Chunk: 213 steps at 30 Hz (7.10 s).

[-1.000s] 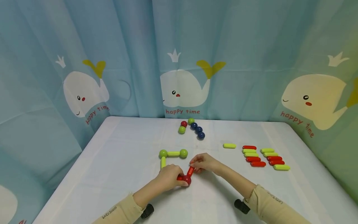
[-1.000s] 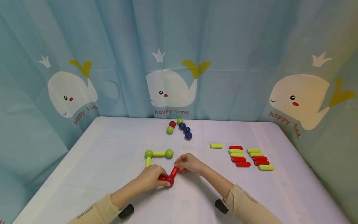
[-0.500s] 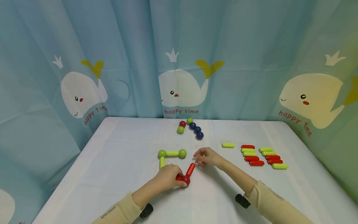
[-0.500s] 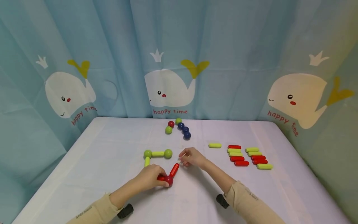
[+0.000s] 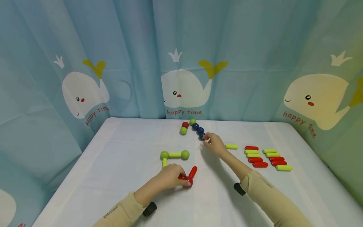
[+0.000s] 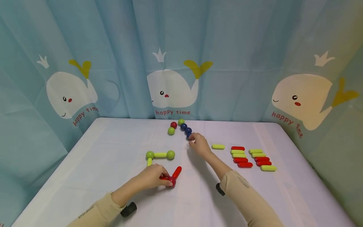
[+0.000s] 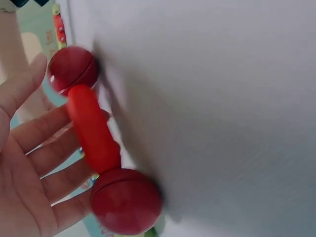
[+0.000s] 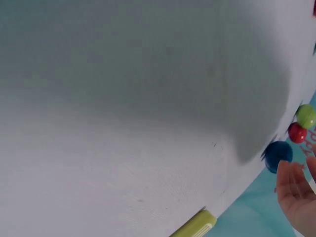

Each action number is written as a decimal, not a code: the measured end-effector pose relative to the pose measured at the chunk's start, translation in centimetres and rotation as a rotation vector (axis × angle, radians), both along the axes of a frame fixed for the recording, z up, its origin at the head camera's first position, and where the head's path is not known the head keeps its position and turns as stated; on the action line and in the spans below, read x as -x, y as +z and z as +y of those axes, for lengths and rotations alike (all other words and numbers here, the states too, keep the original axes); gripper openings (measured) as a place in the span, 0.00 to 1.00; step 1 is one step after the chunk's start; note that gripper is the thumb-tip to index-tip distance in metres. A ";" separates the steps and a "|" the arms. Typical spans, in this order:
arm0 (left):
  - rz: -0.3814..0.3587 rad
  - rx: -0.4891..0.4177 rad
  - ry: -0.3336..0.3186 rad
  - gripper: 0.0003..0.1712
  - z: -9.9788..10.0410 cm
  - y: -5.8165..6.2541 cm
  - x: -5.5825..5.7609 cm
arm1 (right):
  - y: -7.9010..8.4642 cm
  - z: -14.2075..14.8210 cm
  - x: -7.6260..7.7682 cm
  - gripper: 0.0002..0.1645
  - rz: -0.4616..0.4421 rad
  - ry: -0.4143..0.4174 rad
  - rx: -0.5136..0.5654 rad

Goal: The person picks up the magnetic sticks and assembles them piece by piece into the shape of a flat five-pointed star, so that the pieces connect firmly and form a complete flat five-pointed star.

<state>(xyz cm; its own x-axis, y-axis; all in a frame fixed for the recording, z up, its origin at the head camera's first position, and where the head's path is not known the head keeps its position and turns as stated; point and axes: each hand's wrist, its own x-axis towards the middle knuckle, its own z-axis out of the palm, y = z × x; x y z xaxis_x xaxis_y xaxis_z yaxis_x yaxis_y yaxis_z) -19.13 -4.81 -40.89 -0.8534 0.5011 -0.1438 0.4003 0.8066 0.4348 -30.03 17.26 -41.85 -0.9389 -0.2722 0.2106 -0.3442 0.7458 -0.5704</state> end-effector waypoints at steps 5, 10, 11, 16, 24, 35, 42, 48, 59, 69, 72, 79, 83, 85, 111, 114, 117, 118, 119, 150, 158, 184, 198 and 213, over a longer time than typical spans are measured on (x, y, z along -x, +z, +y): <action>0.046 -0.017 0.006 0.16 -0.3 1.0 1.8 | -0.2 -0.1 0.9 0.17 0.096 0.000 -0.080; 0.124 -0.051 0.028 0.10 -0.2 1.5 4.6 | -0.2 -0.2 1.5 0.19 0.115 0.029 -0.171; 0.129 -0.038 0.033 0.10 -0.2 1.5 5.1 | -0.2 -0.2 1.6 0.18 0.110 0.035 -0.192; 0.144 0.102 0.041 0.17 -0.1 1.0 7.1 | -0.3 -0.3 2.1 0.15 0.131 0.062 -0.255; 0.149 0.164 0.066 0.12 0.1 0.5 8.2 | -0.2 -0.5 2.4 0.18 0.083 0.071 -0.340; 0.191 0.113 0.144 0.12 -0.4 -0.1 8.9 | -0.6 -0.5 2.0 0.16 0.054 0.075 -0.276; 0.356 0.086 0.127 0.13 1.2 0.6 5.9 | -0.8 -0.4 1.2 0.16 0.081 0.098 -0.235; 0.246 0.160 0.069 0.23 3.3 0.9 1.7 | -0.8 -0.2 0.7 0.15 0.094 0.100 -0.192; 0.111 0.191 0.132 0.25 3.5 -0.3 0.4 | -0.6 0.0 -0.9 0.16 -0.015 0.120 -0.129; -0.137 0.007 0.164 0.20 2.8 -1.0 1.7 | -0.3 0.7 -1.9 0.16 -0.185 0.263 -0.061; -0.169 -0.048 0.160 0.20 2.5 -1.1 1.9 | -0.1 0.9 -2.2 0.17 -0.290 0.334 0.014; -0.199 -0.097 0.156 0.21 2.2 -1.0 1.8 | 0.2 0.8 -3.1 0.19 -0.573 0.377 0.182; -0.193 -0.098 0.146 0.18 2.2 -0.8 1.7 | 0.1 0.6 -3.7 0.19 -0.619 0.386 0.179; -0.195 -0.096 0.139 0.17 2.3 -0.7 1.6 | -0.1 0.7 -4.0 0.19 -0.636 0.394 0.178; 0.156 -0.120 0.111 0.18 -6.0 -0.7 5.1 | -0.2 0.3 -4.6 0.22 -0.651 0.357 0.137; 0.075 -0.111 0.059 0.21 -7.0 -1.5 5.6 | -0.4 0.2 -4.7 0.22 -0.649 0.362 0.138; 0.054 -0.141 0.033 0.21 -7.4 -1.7 6.0 | -0.6 0.0 -4.6 0.22 -0.632 0.383 0.128; 0.062 -0.149 0.035 0.20 -7.5 -1.6 6.1 | -0.6 0.0 -4.6 0.21 -0.629 0.388 0.127; 0.073 -0.151 0.036 0.20 -7.5 -1.5 6.3 | -0.5 -0.1 -4.5 0.21 -0.629 0.391 0.126; 0.054 -0.089 -0.027 0.17 -7.2 0.0 7.5 | 0.2 1.4 -3.6 0.22 -0.662 0.352 0.172; 0.057 -0.078 -0.043 0.17 -7.1 -0.3 7.3 | 0.5 4.3 -1.8 0.12 -0.185 0.228 -0.014; 0.058 -0.076 -0.021 0.17 -7.0 0.0 8.4 | -0.9 8.7 0.2 0.10 0.093 0.061 -0.504; 0.048 -0.086 -0.010 0.17 -7.3 -0.3 7.9 | -0.4 3.2 -1.1 0.12 -0.006 0.056 -0.239; 0.068 -0.076 -0.033 0.17 -7.3 -0.2 7.9 | 0.7 -3.1 -3.8 0.16 -0.262 -0.002 0.117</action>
<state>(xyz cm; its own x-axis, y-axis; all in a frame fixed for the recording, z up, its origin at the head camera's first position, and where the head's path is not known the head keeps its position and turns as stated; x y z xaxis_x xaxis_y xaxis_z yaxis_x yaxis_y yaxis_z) -26.99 -12.11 -41.11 -0.8428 0.5361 -0.0467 0.4565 0.7582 0.4656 -26.27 14.11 -41.13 -0.9659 -0.2586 -0.0095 -0.1722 0.6699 -0.7222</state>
